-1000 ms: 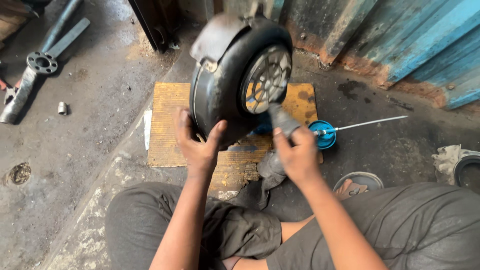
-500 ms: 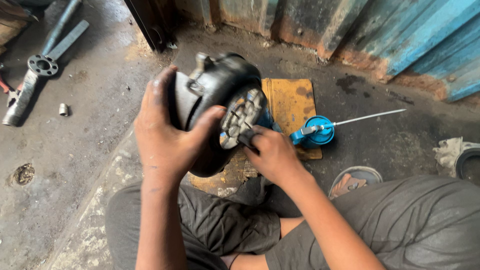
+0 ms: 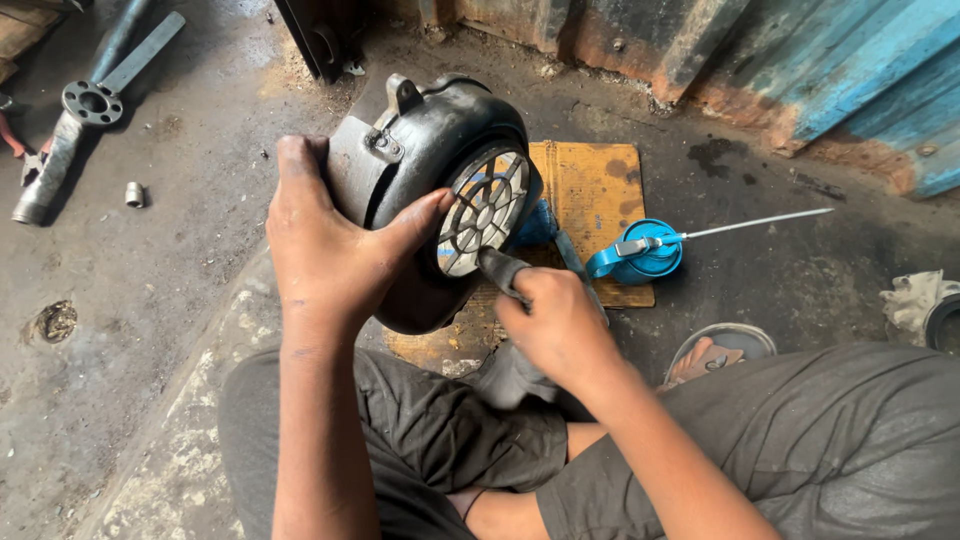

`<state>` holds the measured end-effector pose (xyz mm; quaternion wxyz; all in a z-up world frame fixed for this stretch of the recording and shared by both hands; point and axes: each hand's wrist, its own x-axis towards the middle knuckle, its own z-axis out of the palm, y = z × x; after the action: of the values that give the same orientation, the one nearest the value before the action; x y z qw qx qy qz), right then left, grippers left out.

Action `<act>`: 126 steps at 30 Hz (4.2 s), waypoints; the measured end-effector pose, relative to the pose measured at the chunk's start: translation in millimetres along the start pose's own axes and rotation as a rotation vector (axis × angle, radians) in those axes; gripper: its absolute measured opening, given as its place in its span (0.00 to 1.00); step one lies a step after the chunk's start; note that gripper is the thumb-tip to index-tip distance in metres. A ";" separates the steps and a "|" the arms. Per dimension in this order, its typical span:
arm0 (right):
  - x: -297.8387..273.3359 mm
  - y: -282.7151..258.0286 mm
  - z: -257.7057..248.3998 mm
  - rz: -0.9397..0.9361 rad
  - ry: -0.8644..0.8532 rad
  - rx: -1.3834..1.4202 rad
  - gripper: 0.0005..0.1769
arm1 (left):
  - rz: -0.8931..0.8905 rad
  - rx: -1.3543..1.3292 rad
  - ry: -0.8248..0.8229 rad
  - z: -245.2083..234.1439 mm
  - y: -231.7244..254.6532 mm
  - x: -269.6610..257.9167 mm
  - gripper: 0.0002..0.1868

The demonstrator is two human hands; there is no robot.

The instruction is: The person sits on the floor and scrubs a black mechanical housing with a grey cloth. They repeatedly dip the cloth into a blue oil can to apply liquid and continue scrubbing the object's surface and interior grate.

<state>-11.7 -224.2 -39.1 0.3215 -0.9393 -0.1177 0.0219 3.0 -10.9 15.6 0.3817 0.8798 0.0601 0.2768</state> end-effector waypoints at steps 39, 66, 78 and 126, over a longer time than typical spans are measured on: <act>0.7 42.8 41.2 -0.005 0.202 0.217 0.08 | 0.117 -0.016 0.050 14.2 4.4 -5.7 0.40; 24.8 46.0 -0.5 -0.261 0.228 -0.409 0.10 | 0.059 -0.054 0.044 22.5 -5.7 13.0 0.40; 24.8 37.9 -0.3 -0.148 0.262 -0.263 0.09 | 0.105 -0.042 0.034 30.7 3.9 10.2 0.43; -4.9 23.6 29.4 -0.139 0.095 0.245 0.09 | 0.119 -0.123 0.067 15.2 -17.0 3.2 0.42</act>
<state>-15.0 -225.8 -76.9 0.4398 -0.8826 -0.1635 -0.0304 15.6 -7.7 -3.3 0.4158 0.8469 0.0033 0.3315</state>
